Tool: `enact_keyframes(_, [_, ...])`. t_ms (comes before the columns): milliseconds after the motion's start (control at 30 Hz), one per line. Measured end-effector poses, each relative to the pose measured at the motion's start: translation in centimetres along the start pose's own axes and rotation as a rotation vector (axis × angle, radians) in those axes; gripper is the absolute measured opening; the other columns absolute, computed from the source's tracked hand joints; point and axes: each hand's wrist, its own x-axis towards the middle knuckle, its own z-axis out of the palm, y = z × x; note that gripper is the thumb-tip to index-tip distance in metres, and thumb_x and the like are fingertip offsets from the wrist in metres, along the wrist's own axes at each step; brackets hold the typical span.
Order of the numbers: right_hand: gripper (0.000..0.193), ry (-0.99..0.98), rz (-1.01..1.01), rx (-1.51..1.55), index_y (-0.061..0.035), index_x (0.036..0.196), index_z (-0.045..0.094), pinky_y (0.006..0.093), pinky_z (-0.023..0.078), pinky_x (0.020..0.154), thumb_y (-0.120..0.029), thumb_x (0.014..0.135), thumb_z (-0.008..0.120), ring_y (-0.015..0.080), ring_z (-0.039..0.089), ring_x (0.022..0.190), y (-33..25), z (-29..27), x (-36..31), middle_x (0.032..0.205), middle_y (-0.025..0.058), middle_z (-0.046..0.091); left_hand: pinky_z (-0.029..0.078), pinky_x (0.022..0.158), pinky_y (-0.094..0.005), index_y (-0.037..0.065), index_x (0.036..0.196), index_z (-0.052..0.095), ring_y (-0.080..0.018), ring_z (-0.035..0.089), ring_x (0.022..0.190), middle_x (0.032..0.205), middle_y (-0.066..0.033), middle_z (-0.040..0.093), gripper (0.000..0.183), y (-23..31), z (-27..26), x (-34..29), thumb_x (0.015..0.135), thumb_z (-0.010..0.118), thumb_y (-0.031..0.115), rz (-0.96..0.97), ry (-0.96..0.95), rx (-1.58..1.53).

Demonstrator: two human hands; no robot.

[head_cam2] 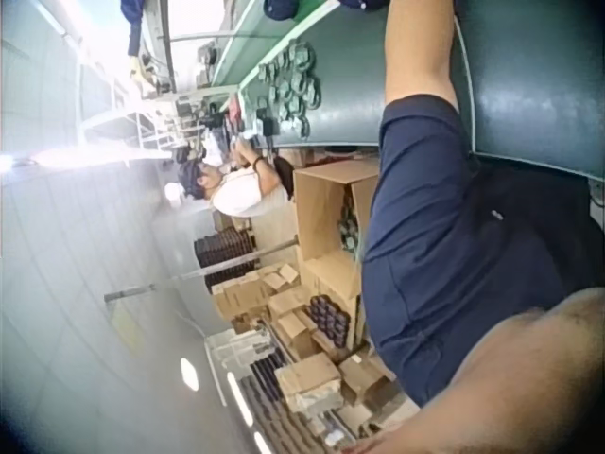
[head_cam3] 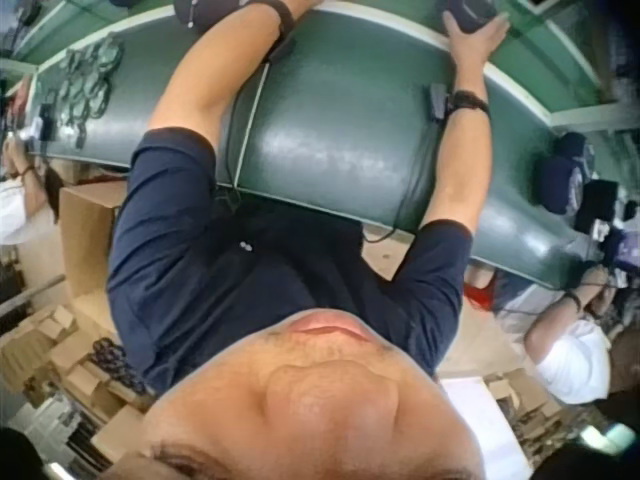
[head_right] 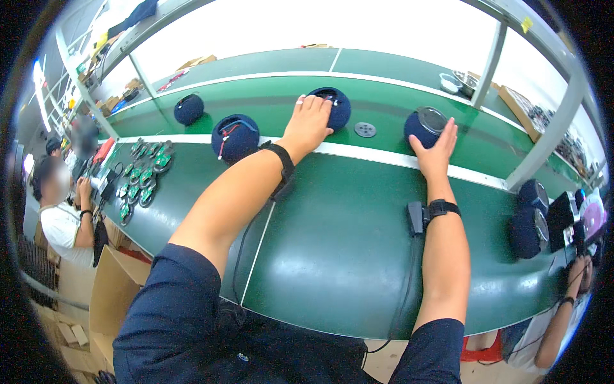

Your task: Assemble internal components into a circular fabric-covered speaker housing.

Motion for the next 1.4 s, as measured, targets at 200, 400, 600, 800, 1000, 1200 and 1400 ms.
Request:
enact_keyframes(200, [0.124,0.050,0.030,-0.011,-0.0028,0.170,0.017,0.0520,0.023,0.131,-0.041,0.080,0.093,0.0472,0.024,0.160,1.7,0.7,0.4,0.171,0.0332,0.025,0.027,0.126,-0.0622,0.005,0.146,0.053,-0.0340,0.048,0.139,0.136,-0.0129,0.057,0.075,0.6,-6.8,-5.8,0.085,0.086,0.033,0.163,0.043,-0.063])
enact_keyframes(400, [0.115,0.060,0.130,-0.226,-0.0087,0.171,0.018,0.0548,0.020,0.131,-0.043,0.086,0.087,0.0484,0.018,0.161,-0.3,0.0,0.4,0.172,0.0319,0.022,0.024,0.127,-0.0650,0.008,0.151,0.051,-0.0312,0.047,0.142,0.138,-0.0106,0.057,0.080,-2.0,-10.4,-11.6,0.084,0.087,0.033,0.211,-0.049,0.010])
enact_keyframes(600, [0.077,0.049,-0.259,-0.050,-0.0094,0.159,0.046,0.0531,0.025,0.129,-0.032,0.093,0.080,0.0452,0.026,0.159,-8.4,-0.7,-0.7,0.170,0.0269,0.032,0.026,0.125,-0.0648,0.010,0.151,0.053,-0.0340,0.044,0.148,0.145,-0.0132,0.056,0.076,-3.9,-12.2,-13.0,0.088,0.082,0.040,0.170,0.053,0.097])
enact_keyframes(800, [0.045,-0.955,-0.133,0.636,-0.0057,0.138,0.062,0.0324,0.055,0.093,-0.022,0.099,0.076,0.0135,0.067,0.103,-17.9,-1.3,-7.4,0.120,0.0058,0.070,0.040,0.117,-0.0544,0.008,0.126,0.067,-0.0382,0.060,0.131,0.131,-0.0174,0.067,0.042,-11.8,-15.5,-12.0,0.093,0.073,0.034,-0.126,0.430,-0.077])
enact_keyframes(1000, [0.022,-1.462,0.149,0.825,-0.0057,0.114,0.065,0.0264,0.053,0.070,-0.025,0.105,0.070,0.0113,0.064,0.077,-18.4,0.0,-9.7,0.092,0.0053,0.071,0.049,0.108,-0.0599,0.007,0.146,0.054,-0.0439,0.057,0.135,0.140,-0.0224,0.060,0.062,-28.7,-12.2,-11.5,0.092,0.072,0.032,-0.988,0.027,-0.047])
enact_keyframes(1200, [0.029,-1.361,0.462,1.236,-0.0100,0.093,0.059,0.0294,0.052,0.062,-0.033,0.107,0.068,0.0164,0.062,0.070,-15.8,1.6,-9.3,0.086,0.0120,0.069,0.046,0.110,-0.0649,0.015,0.157,0.044,-0.0461,0.046,0.145,0.154,-0.0231,0.047,0.080,-34.6,-6.7,-12.2,0.089,0.080,0.034,-1.032,-0.100,0.066])
enact_keyframes(1400, [0.019,-1.276,0.629,1.312,-0.0077,0.118,0.057,0.0324,0.056,0.069,-0.023,0.108,0.063,0.0211,0.068,0.078,-15.9,1.7,-9.2,0.098,0.0176,0.071,0.048,0.111,-0.0627,0.018,0.151,0.047,-0.0450,0.045,0.145,0.151,-0.0201,0.045,0.080,-36.2,-3.5,-12.0,0.084,0.088,0.031,-0.942,-0.216,0.256])
